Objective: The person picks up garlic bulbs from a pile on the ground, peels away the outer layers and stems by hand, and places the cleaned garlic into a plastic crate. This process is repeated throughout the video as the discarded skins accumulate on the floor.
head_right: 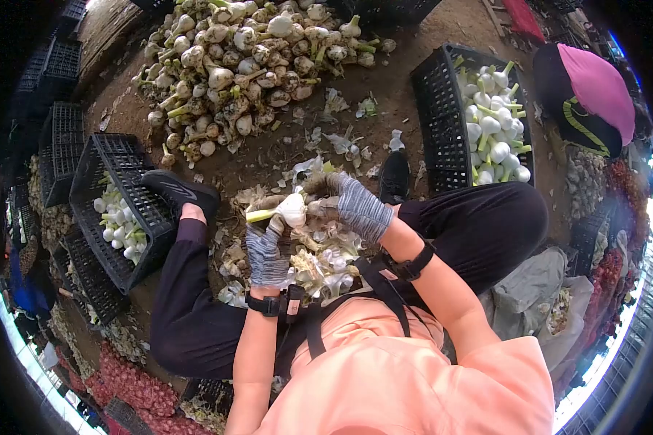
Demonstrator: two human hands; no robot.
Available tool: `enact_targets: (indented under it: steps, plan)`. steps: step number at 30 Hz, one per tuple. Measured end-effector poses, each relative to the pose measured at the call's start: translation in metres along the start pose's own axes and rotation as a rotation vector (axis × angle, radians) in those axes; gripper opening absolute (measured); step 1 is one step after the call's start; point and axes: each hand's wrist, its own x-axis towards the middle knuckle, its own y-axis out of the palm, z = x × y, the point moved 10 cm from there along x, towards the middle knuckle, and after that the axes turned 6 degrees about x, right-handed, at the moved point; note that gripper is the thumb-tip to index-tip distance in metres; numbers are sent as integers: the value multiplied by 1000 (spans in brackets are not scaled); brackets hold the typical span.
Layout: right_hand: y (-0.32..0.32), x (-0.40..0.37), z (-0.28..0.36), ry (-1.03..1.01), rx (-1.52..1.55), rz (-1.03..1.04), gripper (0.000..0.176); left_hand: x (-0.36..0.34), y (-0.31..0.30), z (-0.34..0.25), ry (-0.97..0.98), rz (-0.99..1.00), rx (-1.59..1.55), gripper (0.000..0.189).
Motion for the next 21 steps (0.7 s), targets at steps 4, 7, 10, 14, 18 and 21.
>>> enact_targets:
  steps: [4,7,10,14,18,21]
  plan:
    - [-10,10,-4,-108,-303,-157,33,2,0,-11,102,-72,294,34]
    - [-7,24,-18,-86,-186,-39,35,6,-19,-8,31,-98,96,32]
    - [-22,56,-58,30,-273,-54,30,15,-40,-21,3,-112,-304,32]
    - [-50,80,-85,188,-50,-176,23,27,-119,-83,164,-340,-503,33]
    - [-88,114,-66,153,-98,-343,26,11,-185,-171,630,-420,-691,37]
    - [-106,154,-31,12,-262,-441,30,6,-195,-168,678,-460,-668,33]
